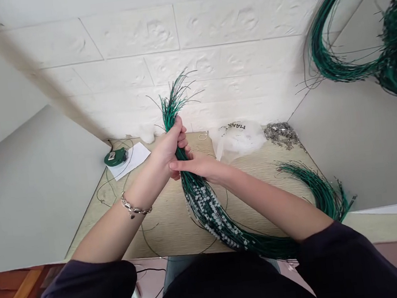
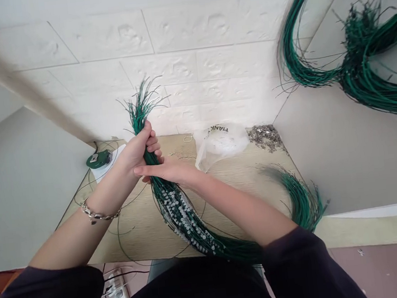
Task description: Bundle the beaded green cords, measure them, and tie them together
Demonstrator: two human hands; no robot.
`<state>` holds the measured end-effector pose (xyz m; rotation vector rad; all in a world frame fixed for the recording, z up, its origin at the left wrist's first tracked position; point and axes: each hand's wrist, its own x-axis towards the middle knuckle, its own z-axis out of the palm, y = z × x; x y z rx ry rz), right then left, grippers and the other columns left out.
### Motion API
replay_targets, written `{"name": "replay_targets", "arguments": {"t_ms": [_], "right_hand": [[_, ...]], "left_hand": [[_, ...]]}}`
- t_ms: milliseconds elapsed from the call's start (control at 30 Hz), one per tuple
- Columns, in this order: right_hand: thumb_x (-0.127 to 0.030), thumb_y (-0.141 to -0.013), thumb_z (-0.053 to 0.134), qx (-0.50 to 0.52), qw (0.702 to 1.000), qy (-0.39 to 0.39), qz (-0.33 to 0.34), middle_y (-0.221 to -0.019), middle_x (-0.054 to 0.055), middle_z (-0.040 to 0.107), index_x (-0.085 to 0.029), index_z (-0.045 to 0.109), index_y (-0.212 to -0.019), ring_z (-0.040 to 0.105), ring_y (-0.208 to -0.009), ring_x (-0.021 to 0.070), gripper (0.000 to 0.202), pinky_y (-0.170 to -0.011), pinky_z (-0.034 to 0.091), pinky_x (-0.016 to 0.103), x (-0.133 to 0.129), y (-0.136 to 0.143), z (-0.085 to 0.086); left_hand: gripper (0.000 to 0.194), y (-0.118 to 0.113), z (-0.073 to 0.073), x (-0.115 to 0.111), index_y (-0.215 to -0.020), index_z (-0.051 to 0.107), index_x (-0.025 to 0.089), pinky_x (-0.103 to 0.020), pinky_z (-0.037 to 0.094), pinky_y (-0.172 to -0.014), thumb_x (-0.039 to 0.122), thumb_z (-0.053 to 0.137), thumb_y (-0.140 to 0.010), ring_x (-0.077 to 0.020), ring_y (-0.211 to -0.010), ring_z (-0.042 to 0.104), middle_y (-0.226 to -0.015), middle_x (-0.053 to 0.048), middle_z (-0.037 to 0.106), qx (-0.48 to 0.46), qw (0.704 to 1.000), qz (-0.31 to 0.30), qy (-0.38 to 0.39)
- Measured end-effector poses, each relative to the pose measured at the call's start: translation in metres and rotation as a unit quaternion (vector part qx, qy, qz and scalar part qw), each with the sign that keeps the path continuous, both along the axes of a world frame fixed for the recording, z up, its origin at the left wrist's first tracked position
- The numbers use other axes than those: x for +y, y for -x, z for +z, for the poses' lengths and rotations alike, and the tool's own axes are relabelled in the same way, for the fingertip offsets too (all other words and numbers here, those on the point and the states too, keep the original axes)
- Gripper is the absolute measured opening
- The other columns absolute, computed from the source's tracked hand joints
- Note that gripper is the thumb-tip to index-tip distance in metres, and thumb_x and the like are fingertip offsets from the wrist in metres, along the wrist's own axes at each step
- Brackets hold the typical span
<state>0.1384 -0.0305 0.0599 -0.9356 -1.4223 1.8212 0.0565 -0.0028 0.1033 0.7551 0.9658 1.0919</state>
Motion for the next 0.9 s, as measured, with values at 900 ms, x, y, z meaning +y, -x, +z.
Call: {"name": "replay_targets", "arguments": {"t_ms": [900], "right_hand": [[-0.038,-0.063,0.045,0.016,0.994,-0.056,-0.097,-0.038,-0.005,0.029,-0.02,0.02,-0.045,0.04,-0.042,0.0104,0.036,-0.079,0.041,0.043,-0.027,-0.09,0.071]], "left_hand": [[0.011,0.068,-0.077,-0.007,-0.066,0.055,0.016,-0.021,0.024,-0.045,0.022,0.05,-0.073,-0.0078,-0.047,0.043,-0.048,0.006,0.044,0.452,0.856,-0.04,-0.247]]}}
